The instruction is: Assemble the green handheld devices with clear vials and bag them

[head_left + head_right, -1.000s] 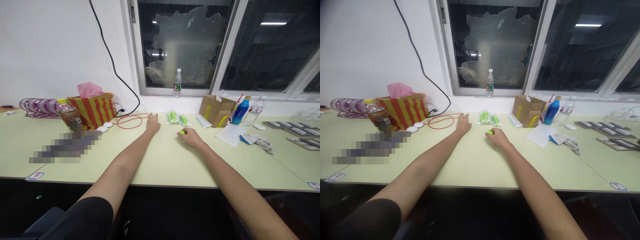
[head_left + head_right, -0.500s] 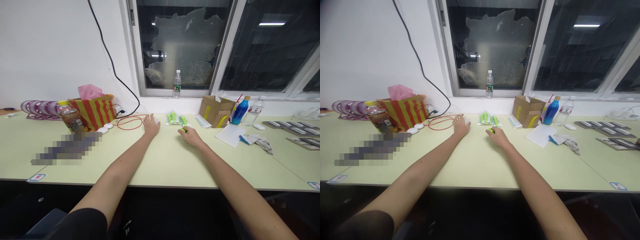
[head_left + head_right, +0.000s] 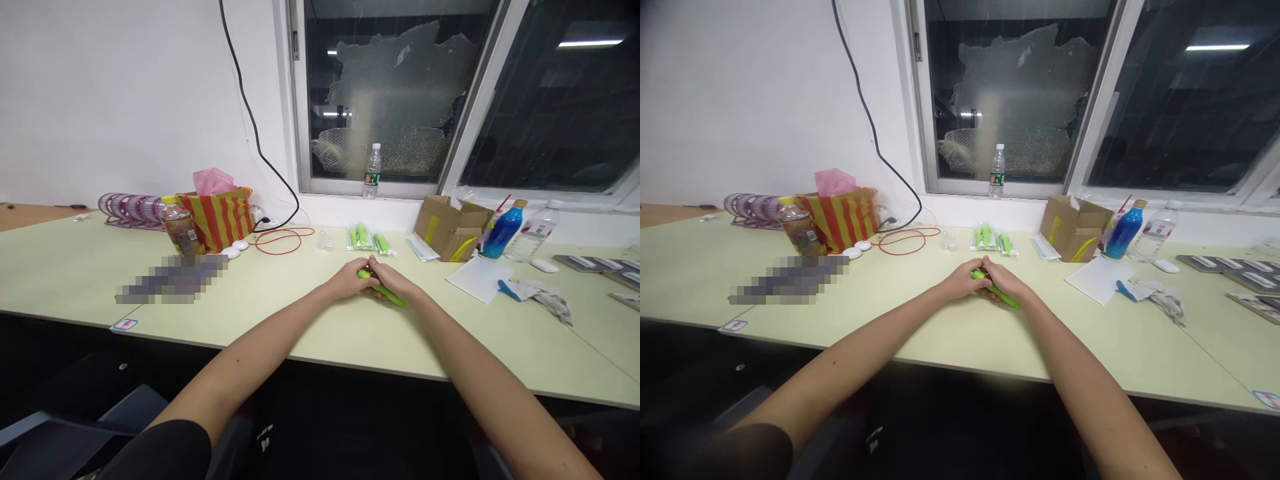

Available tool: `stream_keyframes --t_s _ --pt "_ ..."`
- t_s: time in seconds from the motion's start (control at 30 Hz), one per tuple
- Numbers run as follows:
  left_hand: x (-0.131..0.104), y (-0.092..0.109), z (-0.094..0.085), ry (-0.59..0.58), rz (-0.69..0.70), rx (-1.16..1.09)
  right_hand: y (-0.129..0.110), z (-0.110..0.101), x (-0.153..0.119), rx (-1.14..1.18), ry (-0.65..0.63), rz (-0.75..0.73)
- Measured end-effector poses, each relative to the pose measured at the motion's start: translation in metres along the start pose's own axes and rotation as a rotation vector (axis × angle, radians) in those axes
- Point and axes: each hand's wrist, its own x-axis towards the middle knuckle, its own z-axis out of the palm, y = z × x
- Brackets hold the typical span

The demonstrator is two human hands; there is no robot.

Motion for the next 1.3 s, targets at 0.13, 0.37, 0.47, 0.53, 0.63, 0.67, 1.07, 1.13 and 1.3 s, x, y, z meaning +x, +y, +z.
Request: stream_keyframes --t_s 0.13,0.37,0.47,0.53,0.63,0.67,1.07,1.13,1.3 --pt "0.000 -0.007 -0.007 -0.044 0.013 -0.045 -0.003 -0.005 -0.001 -0.033 0.050 -0.018" --pt "0.000 -0.014 -0.009 0.031 -0.050 0.036 0.004 -0.023 0.002 -0.251 0.021 0.011" --pt "-0.002 -0.014 -0.009 0.034 -0.142 -0.021 0.009 -0.027 0.004 -0.572 0.057 -0.043" --pt "-0.003 -0.012 -0.008 0.034 -0.217 -0.107 0.010 -0.025 0.005 -0.774 0.127 -0.070" --pt "-0.003 -0.010 -0.007 0.067 -0.254 -0.184 0.010 -0.017 0.007 -0.967 0.234 -0.085" --pt "-0.003 -0.010 -0.007 0.073 -0.245 -0.192 0.009 -0.014 0.008 -1.008 0.273 -0.085" --pt "0.002 -0.003 -0.009 0.047 -0.007 0.138 0.006 -0.010 0.013 -1.090 0.343 0.013" --pt "0.003 -0.002 -0.007 0.065 0.051 0.260 0.006 -0.010 0.014 -1.101 0.349 0.025" --pt "0.006 -0.009 0.000 0.095 0.145 0.394 0.005 -0.011 0.015 -1.117 0.365 0.040"
